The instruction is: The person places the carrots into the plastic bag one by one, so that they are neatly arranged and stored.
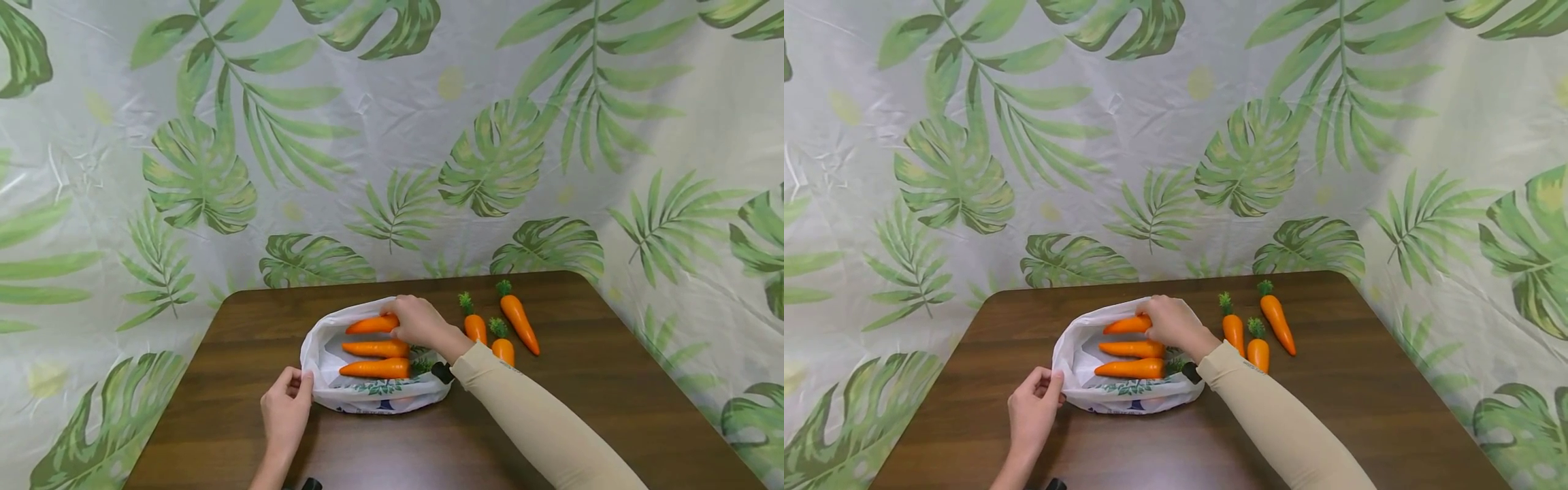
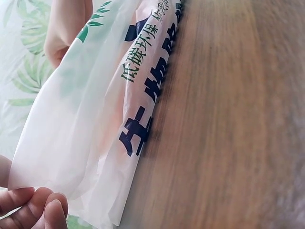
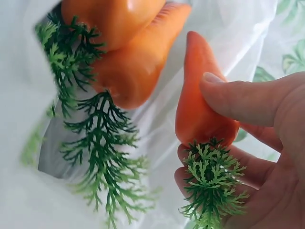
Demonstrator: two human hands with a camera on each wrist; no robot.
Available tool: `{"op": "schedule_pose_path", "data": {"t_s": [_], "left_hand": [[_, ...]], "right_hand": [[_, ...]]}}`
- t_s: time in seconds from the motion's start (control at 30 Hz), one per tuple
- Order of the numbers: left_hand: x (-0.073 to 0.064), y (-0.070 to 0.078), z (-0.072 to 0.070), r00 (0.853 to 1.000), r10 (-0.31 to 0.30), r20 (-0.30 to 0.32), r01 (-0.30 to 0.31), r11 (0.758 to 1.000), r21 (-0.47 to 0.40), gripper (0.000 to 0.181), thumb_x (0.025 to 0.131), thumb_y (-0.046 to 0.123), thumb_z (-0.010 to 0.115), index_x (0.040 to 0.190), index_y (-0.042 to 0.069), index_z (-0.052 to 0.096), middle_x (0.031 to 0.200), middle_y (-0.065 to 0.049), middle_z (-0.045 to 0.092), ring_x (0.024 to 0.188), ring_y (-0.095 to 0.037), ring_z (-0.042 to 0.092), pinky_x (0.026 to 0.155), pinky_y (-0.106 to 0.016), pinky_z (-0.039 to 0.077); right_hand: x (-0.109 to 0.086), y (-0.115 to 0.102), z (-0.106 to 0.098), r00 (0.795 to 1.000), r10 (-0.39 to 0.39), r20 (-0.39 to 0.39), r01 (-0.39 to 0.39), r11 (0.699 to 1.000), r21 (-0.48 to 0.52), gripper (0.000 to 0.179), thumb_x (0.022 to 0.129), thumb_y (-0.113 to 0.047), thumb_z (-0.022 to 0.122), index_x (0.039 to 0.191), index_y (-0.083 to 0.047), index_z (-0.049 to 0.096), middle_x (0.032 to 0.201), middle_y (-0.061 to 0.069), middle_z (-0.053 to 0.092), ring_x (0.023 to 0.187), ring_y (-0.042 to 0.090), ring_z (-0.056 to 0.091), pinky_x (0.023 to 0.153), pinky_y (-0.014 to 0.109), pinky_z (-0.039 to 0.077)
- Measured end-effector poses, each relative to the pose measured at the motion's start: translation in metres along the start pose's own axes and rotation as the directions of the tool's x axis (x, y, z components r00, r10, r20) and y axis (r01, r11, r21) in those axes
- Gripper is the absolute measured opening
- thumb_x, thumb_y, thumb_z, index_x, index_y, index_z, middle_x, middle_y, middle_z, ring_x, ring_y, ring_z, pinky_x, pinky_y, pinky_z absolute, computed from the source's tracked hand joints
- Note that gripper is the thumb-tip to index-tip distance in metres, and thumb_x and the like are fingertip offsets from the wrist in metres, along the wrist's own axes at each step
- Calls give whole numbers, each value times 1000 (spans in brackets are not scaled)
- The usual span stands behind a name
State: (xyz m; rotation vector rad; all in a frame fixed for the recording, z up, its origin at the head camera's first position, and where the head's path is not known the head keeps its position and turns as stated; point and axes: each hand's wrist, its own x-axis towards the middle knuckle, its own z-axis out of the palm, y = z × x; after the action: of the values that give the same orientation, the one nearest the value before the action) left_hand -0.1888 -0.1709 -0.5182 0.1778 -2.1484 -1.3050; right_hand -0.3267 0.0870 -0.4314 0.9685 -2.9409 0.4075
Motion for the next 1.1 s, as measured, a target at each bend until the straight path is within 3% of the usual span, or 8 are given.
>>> {"op": "schedule_pose_path", "data": {"t_s": [0.33, 0.57, 0.7, 0.83, 1.1], "left_hand": [[1, -1, 0, 1000, 3, 2, -3, 1000, 4, 19, 90, 10, 74, 75, 15, 64, 62, 4, 61, 52, -11, 60, 49, -20, 47], [0, -1, -1, 1000, 2, 0, -2, 1000, 5, 19, 90, 10, 74, 75, 15, 64, 62, 5, 61, 51, -11, 60, 49, -20, 47], [0, -1, -1, 1000, -5, -1, 5, 1000, 0, 18, 90, 10, 74, 75, 15, 64, 62, 4, 61, 52, -11, 60, 49, -20, 47], [1, 0, -1, 1000, -7, -3, 7, 1000, -2, 19, 90, 10, 74, 75, 15, 64, 62, 4, 61, 52, -11, 60, 48, -20, 47], [1, 0, -1, 1000, 6, -5, -6, 1000, -3, 19, 90, 10, 75, 75, 16, 64, 61, 4, 61, 51, -11, 60, 49, -20, 46]], "right_hand": [[6, 0, 10, 1000, -14, 9, 15, 990, -138, 39, 85, -27, 81, 122, -20, 71, 107, -5, 70, 90, 13, 61, 79, 33, 51], [8, -1, 17, 1000, -20, -4, 19, 999, -48, 36, 84, -14, 81, 119, -10, 72, 112, 6, 71, 101, 23, 65, 86, 38, 54], [7, -3, 16, 1000, 13, -5, -14, 996, -85, 37, 85, -16, 79, 121, -14, 73, 115, 4, 70, 101, 22, 64, 82, 37, 54], [5, -5, 10, 1000, 27, -3, -27, 994, -109, 38, 87, -19, 78, 124, -18, 71, 119, 2, 70, 102, 21, 65, 80, 37, 54], [-9, -4, -10, 997, 76, -16, -75, 997, 12, 39, 90, -19, 76, 129, -16, 69, 124, 9, 66, 102, 27, 64, 72, 38, 55]]}}
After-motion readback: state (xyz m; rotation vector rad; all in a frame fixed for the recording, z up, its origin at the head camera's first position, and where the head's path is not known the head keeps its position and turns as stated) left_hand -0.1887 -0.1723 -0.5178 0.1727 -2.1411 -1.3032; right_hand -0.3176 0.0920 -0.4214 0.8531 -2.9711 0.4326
